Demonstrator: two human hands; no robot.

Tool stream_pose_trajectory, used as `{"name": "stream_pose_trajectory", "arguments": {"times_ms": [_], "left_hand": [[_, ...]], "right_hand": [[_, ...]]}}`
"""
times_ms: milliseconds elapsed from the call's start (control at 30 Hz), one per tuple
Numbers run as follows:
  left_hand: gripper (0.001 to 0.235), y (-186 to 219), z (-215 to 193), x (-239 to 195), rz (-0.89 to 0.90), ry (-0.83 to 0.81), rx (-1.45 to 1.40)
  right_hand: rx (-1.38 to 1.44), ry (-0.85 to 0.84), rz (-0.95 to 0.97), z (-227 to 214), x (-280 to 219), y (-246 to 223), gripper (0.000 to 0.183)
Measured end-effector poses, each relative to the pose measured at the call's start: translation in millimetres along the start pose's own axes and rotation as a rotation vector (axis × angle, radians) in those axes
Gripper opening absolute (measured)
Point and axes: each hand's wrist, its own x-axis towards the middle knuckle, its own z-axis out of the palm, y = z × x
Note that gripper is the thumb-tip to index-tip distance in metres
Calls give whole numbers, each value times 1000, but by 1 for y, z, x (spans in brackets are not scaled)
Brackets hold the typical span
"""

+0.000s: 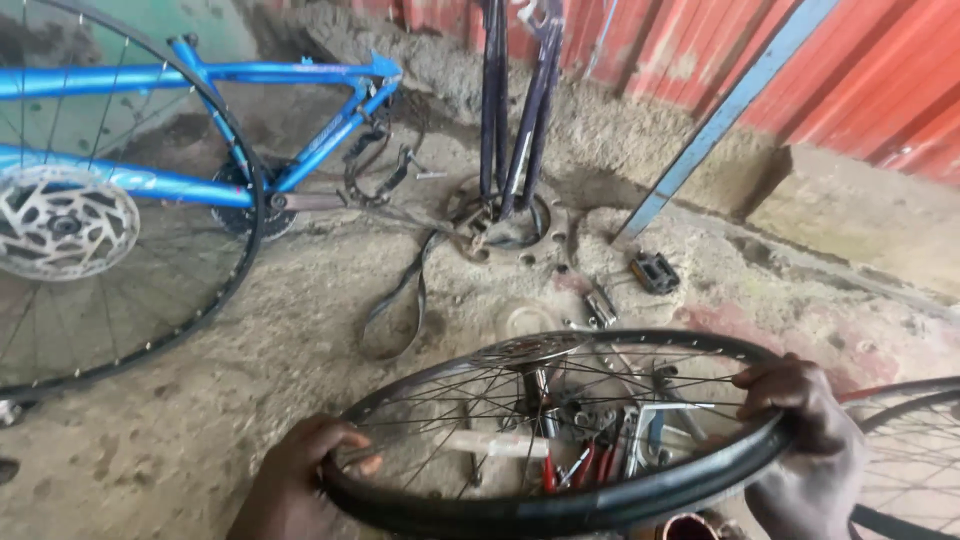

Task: The person places small metal balls into a bicycle wheel hub and spins the wheel to test it. They then handle a bicycle tire and a wheel rim, moving them around the workspace.

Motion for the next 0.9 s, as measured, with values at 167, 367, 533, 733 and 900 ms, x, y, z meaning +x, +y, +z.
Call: {"name": "stream_pose_trajectory", "arguments": {"times_ms": [167, 367, 533, 733, 900], "left_hand": [[17, 72, -12, 82, -113, -60, -40], [15, 150, -16, 164, -130, -137, -72], [20, 187, 7, 224, 146, -4, -218], [76, 228, 27, 233, 366, 277, -22], [57, 224, 46, 190, 63, 48, -124]], "right_hand": [[57, 59, 435, 5, 25, 50, 28], [224, 40, 497, -15, 48, 90, 17], [33, 176, 387, -31, 61, 106, 27], [281, 441, 465, -55, 69, 143, 20], [476, 521, 480, -67, 74, 156, 16]]}}
